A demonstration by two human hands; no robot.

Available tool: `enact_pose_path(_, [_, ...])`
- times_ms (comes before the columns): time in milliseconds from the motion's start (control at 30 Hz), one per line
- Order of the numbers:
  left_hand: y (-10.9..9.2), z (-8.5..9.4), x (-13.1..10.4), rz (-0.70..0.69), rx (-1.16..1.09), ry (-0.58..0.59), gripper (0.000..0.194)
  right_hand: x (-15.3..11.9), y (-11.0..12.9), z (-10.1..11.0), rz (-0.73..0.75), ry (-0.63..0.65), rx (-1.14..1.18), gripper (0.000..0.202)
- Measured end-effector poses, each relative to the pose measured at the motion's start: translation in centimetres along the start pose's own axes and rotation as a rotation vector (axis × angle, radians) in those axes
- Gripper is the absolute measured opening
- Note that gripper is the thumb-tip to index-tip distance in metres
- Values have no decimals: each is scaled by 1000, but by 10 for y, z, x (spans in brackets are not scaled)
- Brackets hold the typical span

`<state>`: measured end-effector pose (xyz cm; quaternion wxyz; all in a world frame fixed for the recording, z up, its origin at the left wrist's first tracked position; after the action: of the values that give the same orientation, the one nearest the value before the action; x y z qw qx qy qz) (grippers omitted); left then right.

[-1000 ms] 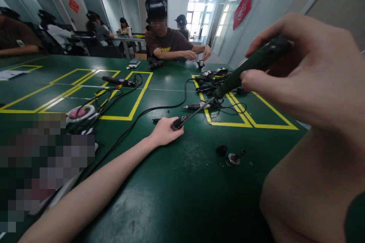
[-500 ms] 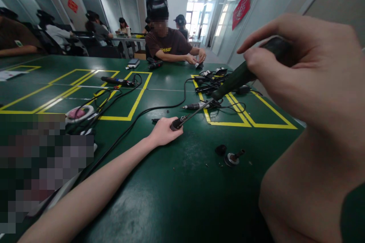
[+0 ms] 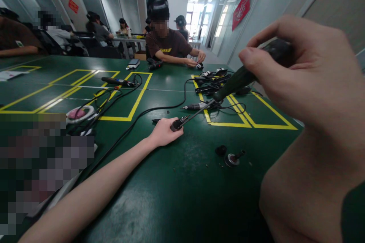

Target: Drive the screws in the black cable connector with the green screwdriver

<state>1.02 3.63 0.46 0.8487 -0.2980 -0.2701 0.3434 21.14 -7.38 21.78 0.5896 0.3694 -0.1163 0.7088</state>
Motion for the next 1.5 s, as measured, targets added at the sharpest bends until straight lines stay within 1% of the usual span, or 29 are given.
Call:
enact_pose_path(33, [0,0,0,-1,-4,-2,29,-1,0,0,0,10,21,13])
enact_pose_path(67, [0,0,0,-2,-7,-3,29,-1,1,-1,9,24,46,15])
enact_pose_path(133, [0,1,0,-5,-8,-1,29,-2,2,-1,44,44,80,22])
enact_pose_path(200, [0,1,0,-8,-7,-2,28,-2,4,-1,62,36,60,28])
enact_pose_path(300, [1,0,0,-9,-7,-3,27,0,5,-1,3,-10,-8,33])
enact_pose_path(367, [1,0,0,-7,-5,-1,26,1,4,-2,-38,-25,-7,38])
enact_pose_path(433, [1,0,0,-5,0,2,25,1,3,-2,-46,-22,28,35])
enact_pose_path(533, [1,-1,0,1,1,3,24,1,3,-2,-40,-23,106,17])
enact_pose_path(600, [2,-1,0,7,-4,3,25,1,3,-2,-32,-15,151,14])
enact_pose_path(667, [2,-1,0,8,-7,2,25,1,3,-3,-4,-5,151,17])
enact_pose_path(733, [2,-1,-1,6,-7,3,26,2,3,-4,18,-14,102,27])
enact_pose_path(800, [1,-1,0,4,-6,0,27,2,2,-4,5,-25,55,40])
enact_pose_path(867, [1,-1,0,5,-3,1,27,2,2,-4,-19,-23,46,43])
enact_pose_path(900, [0,-1,0,6,-1,3,27,2,1,-4,-24,-14,55,40])
enact_pose_path(1000, [0,0,0,8,4,5,28,2,2,-3,-18,-5,102,15])
enact_pose_path(1033, [0,0,0,9,5,7,28,2,2,-3,-19,-4,126,10])
enact_pose_path(1133, [1,0,0,13,6,8,27,3,4,-3,-40,-4,148,15])
enact_pose_path(1267, [1,0,-1,0,3,0,28,4,5,-4,-37,-18,95,36])
enact_pose_path(1300, [0,0,-1,-4,3,0,28,4,4,-4,-36,-15,97,36])
enact_pose_path(1433, [-1,0,0,-5,2,3,29,3,3,-5,-45,4,148,14])
enact_pose_path(1500, [-1,0,0,-2,0,5,28,3,4,-4,-53,4,180,12])
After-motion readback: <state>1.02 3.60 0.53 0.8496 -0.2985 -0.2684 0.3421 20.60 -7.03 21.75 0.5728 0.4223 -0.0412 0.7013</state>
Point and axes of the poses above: each hand's wrist, its own x-axis towards the middle knuckle, its own z-axis out of the back of the hand, y = z × x, the point moved 1 cm from there along x, towards the middle knuckle, and after that the axes turned 7 degrees about y, right-handed, at the moved point
